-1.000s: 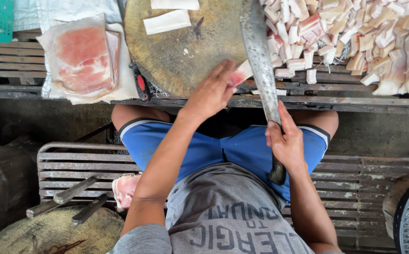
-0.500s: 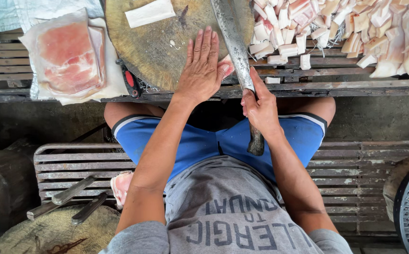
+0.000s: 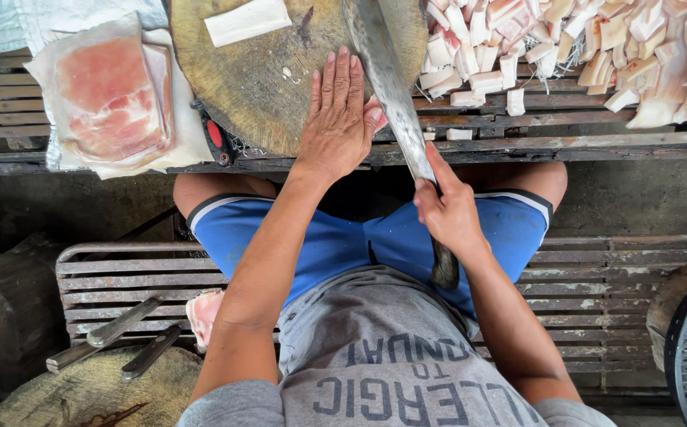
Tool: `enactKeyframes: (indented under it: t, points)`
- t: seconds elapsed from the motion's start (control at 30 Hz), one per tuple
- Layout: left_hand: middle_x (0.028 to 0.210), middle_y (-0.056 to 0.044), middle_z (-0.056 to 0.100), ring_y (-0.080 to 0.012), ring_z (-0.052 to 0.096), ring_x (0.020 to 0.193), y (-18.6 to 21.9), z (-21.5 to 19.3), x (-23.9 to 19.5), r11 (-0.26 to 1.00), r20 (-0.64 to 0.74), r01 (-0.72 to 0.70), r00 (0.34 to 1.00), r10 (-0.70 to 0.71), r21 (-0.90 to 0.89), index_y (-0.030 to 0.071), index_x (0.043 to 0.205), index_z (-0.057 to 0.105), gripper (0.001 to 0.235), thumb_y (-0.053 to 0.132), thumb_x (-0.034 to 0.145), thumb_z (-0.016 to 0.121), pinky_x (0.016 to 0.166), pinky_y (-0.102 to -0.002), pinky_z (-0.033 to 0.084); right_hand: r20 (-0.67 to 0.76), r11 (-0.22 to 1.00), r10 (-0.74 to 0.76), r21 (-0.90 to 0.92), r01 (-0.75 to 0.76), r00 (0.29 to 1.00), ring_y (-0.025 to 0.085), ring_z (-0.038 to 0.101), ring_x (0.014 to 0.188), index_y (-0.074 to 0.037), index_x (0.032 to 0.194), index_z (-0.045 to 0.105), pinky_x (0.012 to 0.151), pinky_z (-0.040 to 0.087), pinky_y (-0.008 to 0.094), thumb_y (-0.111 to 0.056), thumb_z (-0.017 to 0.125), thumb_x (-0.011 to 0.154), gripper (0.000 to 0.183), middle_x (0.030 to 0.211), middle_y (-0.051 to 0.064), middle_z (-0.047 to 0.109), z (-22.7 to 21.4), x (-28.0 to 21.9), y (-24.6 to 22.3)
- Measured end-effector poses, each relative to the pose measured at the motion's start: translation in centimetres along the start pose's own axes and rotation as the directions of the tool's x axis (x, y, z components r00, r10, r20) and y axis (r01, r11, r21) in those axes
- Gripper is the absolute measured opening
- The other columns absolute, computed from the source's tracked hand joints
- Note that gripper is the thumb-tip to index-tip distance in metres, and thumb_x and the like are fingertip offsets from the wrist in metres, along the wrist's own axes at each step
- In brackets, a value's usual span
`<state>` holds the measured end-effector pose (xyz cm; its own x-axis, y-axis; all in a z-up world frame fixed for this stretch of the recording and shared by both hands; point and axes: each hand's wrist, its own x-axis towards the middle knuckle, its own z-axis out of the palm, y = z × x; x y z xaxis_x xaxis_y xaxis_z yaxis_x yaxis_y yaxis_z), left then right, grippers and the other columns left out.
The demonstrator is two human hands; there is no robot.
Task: The person is chopping large pieces of pork skin and fat into small squares on a wooden board using a large knife.
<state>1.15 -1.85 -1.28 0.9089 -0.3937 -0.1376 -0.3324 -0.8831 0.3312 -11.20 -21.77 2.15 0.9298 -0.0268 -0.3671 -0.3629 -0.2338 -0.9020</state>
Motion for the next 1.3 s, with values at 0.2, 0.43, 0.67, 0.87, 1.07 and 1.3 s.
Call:
enactKeyframes:
  t: [0.2, 0.43, 0.67, 0.87, 1.07, 1.3]
  points:
    - [0.172, -0.024, 0.003, -0.0349, 0.0, 0.161, 0.1, 0.0, -0.2, 1.0, -0.017, 0.015, 1.0, -0.015, -0.013, -0.007, 0.163, 0.009, 0.077, 0.046, 0.113, 0.034, 0.132, -0.049, 0.001, 0.01, 0.995, -0.062, 0.079, 0.061, 0.998, 0.009, 0.052, 0.054, -0.007, 0.161, 0.038, 0.05, 0.047, 0.026, -0.001, 0.053, 0.1, 0.063, 0.07, 0.002, 0.058, 2.0, 3.5, -1.5]
    - [0.172, -0.023, 0.002, -0.0345, -0.001, 0.161, -0.2, 0.3, -0.2, 1.0, -0.011, 0.006, 1.0, -0.006, 0.023, -0.007, 0.164, 0.008, 0.073, 0.042, 0.114, 0.031, 0.132, -0.049, 0.0, 0.069, 0.999, 0.05, -0.025, -0.048, 0.996, 0.008, 0.053, 0.053, -0.01, 0.16, 0.038, 0.048, 0.048, 0.026, -0.001, 0.055, 0.098, 0.065, 0.072, 0.003, 0.059, -1.0, -1.9, -2.0]
    - [0.172, -0.024, 0.002, -0.0348, 0.0, 0.161, -0.2, 1.1, -0.4, 1.0, -0.052, 0.016, 0.999, -0.016, 0.005, -0.007, 0.163, 0.01, 0.073, 0.042, 0.115, 0.032, 0.133, -0.049, 0.001, 0.082, 0.997, 0.049, 0.062, -0.054, 0.995, 0.009, 0.053, 0.052, -0.008, 0.161, 0.037, 0.048, 0.046, 0.025, 0.001, 0.053, 0.097, 0.066, 0.073, 0.003, 0.059, 0.0, -0.8, -1.1]
    - [0.171, -0.024, 0.004, -0.0364, 0.003, 0.161, 0.0, 0.6, -0.5, 0.999, -0.072, 0.042, 0.996, -0.043, -0.022, -0.008, 0.163, 0.011, 0.074, 0.041, 0.113, 0.036, 0.132, -0.049, 0.002, 0.138, 0.989, 0.01, 0.143, -0.029, 0.99, 0.009, 0.051, 0.05, -0.008, 0.162, 0.034, 0.047, 0.045, 0.025, 0.002, 0.052, 0.098, 0.067, 0.072, 0.003, 0.057, 1.0, 1.7, -0.7]
    - [0.171, -0.025, 0.004, -0.0375, 0.003, 0.16, -0.3, 0.8, -0.5, 0.999, -0.082, 0.027, 0.996, -0.029, -0.027, -0.008, 0.162, 0.01, 0.076, 0.042, 0.112, 0.038, 0.132, -0.049, 0.002, 0.163, 0.993, 0.08, 0.071, -0.092, 0.983, 0.009, 0.052, 0.051, -0.01, 0.161, 0.035, 0.047, 0.045, 0.025, 0.0, 0.055, 0.096, 0.069, 0.072, 0.003, 0.058, -1.7, -3.1, 0.1]
    - [0.171, -0.026, 0.006, -0.0384, 0.004, 0.161, -0.2, 1.7, -0.6, 0.999, -0.148, 0.044, 0.988, -0.044, -0.005, -0.008, 0.163, 0.013, 0.075, 0.043, 0.114, 0.037, 0.132, -0.051, 0.003, 0.194, 0.99, 0.055, 0.118, -0.079, 0.979, 0.01, 0.051, 0.05, -0.01, 0.162, 0.034, 0.047, 0.046, 0.026, -0.001, 0.054, 0.097, 0.068, 0.071, 0.003, 0.056, 0.0, -0.9, -0.3]
